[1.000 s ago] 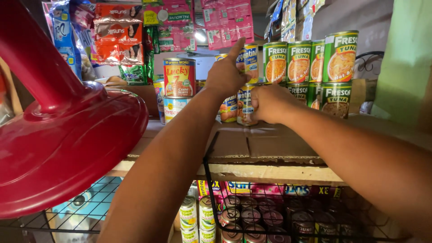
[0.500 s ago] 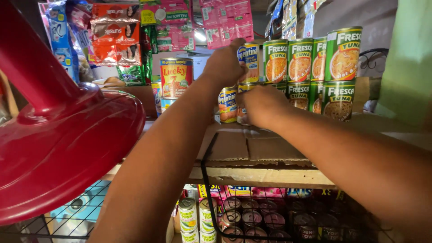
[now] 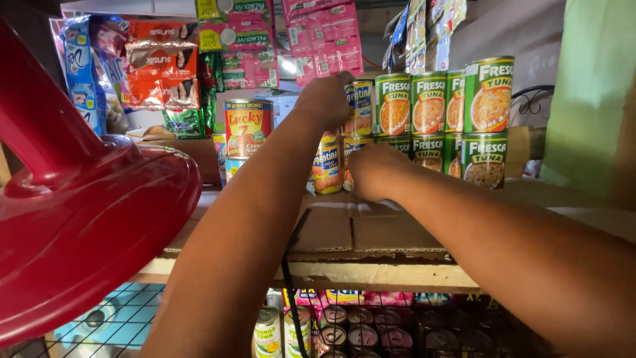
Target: Restocking canned food products from a cardboard box onto wooden shelves in a small store.
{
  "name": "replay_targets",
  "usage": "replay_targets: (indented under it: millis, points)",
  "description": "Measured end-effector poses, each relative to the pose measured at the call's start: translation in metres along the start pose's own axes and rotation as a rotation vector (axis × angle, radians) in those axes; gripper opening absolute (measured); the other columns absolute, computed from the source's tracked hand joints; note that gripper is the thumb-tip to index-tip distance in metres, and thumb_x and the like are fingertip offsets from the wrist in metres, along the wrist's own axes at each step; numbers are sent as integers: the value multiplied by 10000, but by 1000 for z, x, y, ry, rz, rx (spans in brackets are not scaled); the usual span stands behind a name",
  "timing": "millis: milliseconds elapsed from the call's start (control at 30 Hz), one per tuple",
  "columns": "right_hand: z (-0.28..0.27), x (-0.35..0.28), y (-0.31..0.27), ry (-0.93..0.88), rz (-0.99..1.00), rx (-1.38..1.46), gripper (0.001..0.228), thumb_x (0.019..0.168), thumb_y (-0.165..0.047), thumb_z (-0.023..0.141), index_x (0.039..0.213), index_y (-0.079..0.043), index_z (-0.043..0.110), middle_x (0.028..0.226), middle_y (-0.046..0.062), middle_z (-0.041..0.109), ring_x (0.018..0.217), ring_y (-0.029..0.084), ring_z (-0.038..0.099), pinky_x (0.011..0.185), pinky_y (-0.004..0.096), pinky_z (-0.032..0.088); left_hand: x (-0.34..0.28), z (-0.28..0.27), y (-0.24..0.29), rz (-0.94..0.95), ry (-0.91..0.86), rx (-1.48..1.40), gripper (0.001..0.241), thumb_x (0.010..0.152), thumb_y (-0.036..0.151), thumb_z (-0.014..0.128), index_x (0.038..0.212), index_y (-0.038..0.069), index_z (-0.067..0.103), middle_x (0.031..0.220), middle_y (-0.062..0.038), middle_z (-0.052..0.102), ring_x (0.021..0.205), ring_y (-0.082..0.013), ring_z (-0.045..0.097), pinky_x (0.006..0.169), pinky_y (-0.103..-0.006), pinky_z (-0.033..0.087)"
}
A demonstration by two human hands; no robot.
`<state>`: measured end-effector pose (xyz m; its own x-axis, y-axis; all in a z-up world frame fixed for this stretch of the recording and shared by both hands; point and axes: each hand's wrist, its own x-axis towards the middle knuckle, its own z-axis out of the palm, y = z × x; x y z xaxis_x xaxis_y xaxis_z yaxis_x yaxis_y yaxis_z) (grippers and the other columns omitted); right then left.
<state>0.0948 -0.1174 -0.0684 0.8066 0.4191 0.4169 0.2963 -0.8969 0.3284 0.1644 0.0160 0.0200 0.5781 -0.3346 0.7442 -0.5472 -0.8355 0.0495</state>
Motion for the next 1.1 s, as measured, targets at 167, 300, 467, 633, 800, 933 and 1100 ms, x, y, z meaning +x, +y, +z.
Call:
replay_targets:
  millis: [167, 300, 467, 633, 800, 933, 1100]
  points:
    - [-5, -2, 2, -62, -10, -7, 301, 815, -243, 725, 1056, -64, 756, 1102, 178, 733, 1057, 355, 703, 915, 471, 563, -4, 2, 5, -63, -17, -27, 589, 777, 227, 802, 1335, 213, 614, 1074, -175, 732, 998, -372, 717, 857, -466, 567]
    - [-13, -3, 14, -93, 3, 89, 381, 824, -260, 749, 1177, -117, 731, 1126, 173, 727, 1047, 352, 703, 906, 469, 556, -1, 10, 2, -15, 84, -13, 498, 802, 172, 748, 1290, 189, 651, 1076, -212, 725, 1018, -402, 699, 889, -484, 555]
    - [-41, -12, 27, -100, 75, 230, 411, 817, -199, 738, 1227, -165, 725, 1026, 157, 769, 933, 308, 763, 857, 443, 587, -8, 7, 5, -50, 117, -44, 417, 836, 190, 722, 1249, 169, 664, 1056, -226, 727, 1006, -409, 700, 890, -495, 554]
    - [-40, -10, 62, 289, 165, 407, 206, 834, -188, 702, 1004, -158, 813, 904, 129, 778, 807, 297, 761, 804, 423, 589, -8, 3, 6, -3, 216, -78, 463, 857, 162, 719, 1313, 158, 639, 1022, -239, 725, 982, -411, 708, 888, -490, 550]
    - [-33, -15, 62, 435, 143, 393, 155, 841, -227, 707, 939, -164, 809, 923, 94, 773, 851, 303, 739, 816, 428, 577, -27, -12, 5, -37, 182, -54, 564, 795, 229, 808, 1319, 153, 613, 1026, -198, 740, 972, -390, 716, 863, -477, 555]
    - [-40, -23, 59, 527, 180, 417, 142, 814, -263, 739, 908, -185, 810, 897, 76, 773, 843, 314, 730, 799, 473, 542, -50, -24, 15, -59, 140, -87, 619, 769, 280, 851, 1329, 160, 615, 1020, -213, 732, 980, -406, 703, 836, -490, 551]
    - [-63, -56, 29, 630, 128, 397, 144, 901, -264, 728, 983, -180, 812, 899, 105, 758, 830, 345, 710, 763, 492, 538, -115, -48, 37, -23, 200, -187, 487, 835, 295, 817, 1275, 163, 656, 1010, -216, 735, 949, -407, 707, 806, -501, 553]
